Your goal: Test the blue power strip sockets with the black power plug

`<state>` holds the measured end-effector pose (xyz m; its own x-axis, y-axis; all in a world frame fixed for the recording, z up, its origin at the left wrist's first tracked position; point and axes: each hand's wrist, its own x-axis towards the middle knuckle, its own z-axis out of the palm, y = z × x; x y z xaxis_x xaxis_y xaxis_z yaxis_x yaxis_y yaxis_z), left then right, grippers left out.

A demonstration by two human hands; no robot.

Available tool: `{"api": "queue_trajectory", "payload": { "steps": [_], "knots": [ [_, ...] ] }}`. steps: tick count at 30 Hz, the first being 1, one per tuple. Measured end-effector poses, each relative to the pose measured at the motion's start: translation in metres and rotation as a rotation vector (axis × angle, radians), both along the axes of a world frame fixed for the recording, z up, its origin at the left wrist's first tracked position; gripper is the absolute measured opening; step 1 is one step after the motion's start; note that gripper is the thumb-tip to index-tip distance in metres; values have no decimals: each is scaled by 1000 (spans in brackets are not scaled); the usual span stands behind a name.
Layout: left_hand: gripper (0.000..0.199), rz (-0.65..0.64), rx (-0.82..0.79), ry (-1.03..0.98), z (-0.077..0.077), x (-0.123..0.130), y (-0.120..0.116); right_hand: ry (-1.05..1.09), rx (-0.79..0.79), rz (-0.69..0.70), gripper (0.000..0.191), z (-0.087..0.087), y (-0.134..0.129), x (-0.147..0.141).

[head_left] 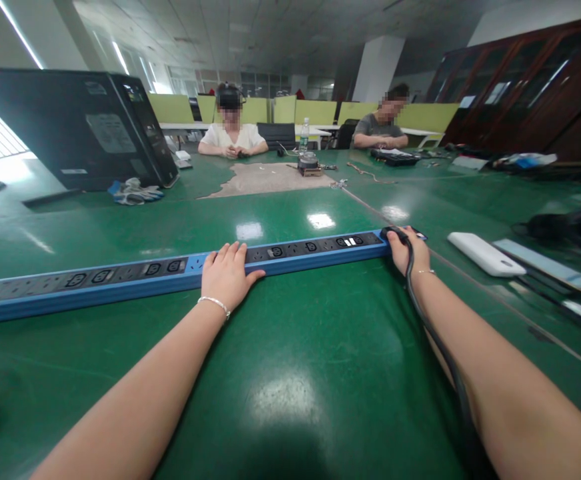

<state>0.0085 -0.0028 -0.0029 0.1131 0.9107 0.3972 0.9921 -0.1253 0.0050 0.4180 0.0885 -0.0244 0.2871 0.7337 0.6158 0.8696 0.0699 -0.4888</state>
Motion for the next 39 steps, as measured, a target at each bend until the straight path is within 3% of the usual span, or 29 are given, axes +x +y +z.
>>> {"api": "queue_trajectory", "payload": {
  "steps": [4,9,13,20,30,39],
  "knots": [
    [69,3,7,10,0,0,0,121,85,27,39,0,0,-2],
    [69,4,8,9,0,1,0,284,299,-11,48,10,-5,-12],
    [69,2,7,-5,0,1,0,184,188,123,43,12,-10,-25],
    [67,0,2,-1,1,1,-1,107,179,199,38,13,-12,-33],
    [69,9,-7,-4,0,1,0,-67,-18,124,37,25,-22,-44],
    [68,10,-19,-17,2,1,-1,17,42,86,37,14,-20,-45]
  ]
}}
